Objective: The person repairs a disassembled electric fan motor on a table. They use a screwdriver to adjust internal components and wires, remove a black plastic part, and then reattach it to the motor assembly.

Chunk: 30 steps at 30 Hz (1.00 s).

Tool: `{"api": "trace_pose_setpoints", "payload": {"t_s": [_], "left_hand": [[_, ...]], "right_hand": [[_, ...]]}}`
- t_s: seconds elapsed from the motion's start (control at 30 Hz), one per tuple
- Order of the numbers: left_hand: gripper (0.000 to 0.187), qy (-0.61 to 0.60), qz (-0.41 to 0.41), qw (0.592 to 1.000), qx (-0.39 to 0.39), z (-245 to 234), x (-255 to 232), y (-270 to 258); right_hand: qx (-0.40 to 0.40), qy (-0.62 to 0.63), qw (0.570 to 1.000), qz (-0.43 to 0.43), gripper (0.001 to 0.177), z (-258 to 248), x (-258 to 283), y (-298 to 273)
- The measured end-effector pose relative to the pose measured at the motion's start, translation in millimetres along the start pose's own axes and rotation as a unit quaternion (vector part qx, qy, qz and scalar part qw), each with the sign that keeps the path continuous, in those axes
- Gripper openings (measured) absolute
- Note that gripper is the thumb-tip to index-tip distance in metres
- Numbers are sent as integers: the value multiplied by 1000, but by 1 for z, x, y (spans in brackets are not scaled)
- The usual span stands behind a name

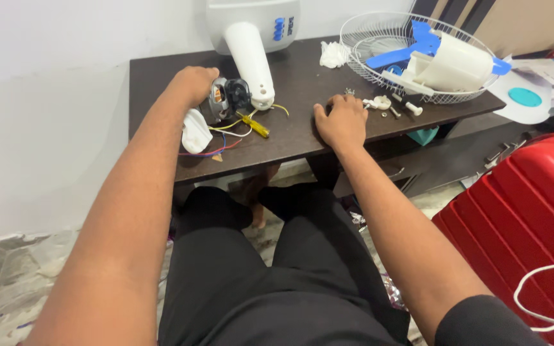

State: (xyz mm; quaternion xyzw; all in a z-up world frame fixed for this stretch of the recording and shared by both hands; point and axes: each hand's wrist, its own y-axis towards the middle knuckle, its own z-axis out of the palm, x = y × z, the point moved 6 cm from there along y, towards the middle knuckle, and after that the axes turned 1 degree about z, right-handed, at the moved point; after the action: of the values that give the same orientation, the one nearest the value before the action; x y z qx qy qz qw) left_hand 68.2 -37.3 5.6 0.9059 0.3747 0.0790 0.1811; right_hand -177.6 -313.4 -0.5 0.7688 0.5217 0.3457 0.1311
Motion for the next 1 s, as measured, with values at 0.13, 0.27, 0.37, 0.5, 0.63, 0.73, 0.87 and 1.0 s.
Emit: {"api": "trace_pose_setpoints", "payload": {"t_s": [0.13, 0.27, 0.37, 0.5, 0.63, 0.73, 0.87, 1.0], "left_hand": [[42, -33, -49, 998, 25, 2, 5, 2], [46, -80, -80, 993, 25, 11, 10, 3], [50, -104, -98, 990, 17, 11, 17, 12], [50, -67, -45, 997, 20, 18, 11, 6], [52, -152, -114, 982, 18, 13, 16, 6], [52, -105, -91, 989, 48, 15, 6, 3], [53, -148, -130, 979, 53, 3, -1, 0], [51, -238, -172, 956, 15, -15, -8, -20]], "right_hand": [[-2, -7, 1000, -3, 42, 2, -2, 3], [-12, -12, 1000, -15, 42, 5, -3, 0], [-5, -14, 1000, 0, 40, 5, -3, 4], [-28, -16, 999, -23, 39, -3, 4, -1], [-24, 24, 995, -90, 33, -17, 33, -9], [21, 111, 986, -127, 32, -16, 67, -29], [135, 188, 965, -123, 38, -3, 112, -36], [170, 170, 961, -137, 31, 7, 123, -28]]}}
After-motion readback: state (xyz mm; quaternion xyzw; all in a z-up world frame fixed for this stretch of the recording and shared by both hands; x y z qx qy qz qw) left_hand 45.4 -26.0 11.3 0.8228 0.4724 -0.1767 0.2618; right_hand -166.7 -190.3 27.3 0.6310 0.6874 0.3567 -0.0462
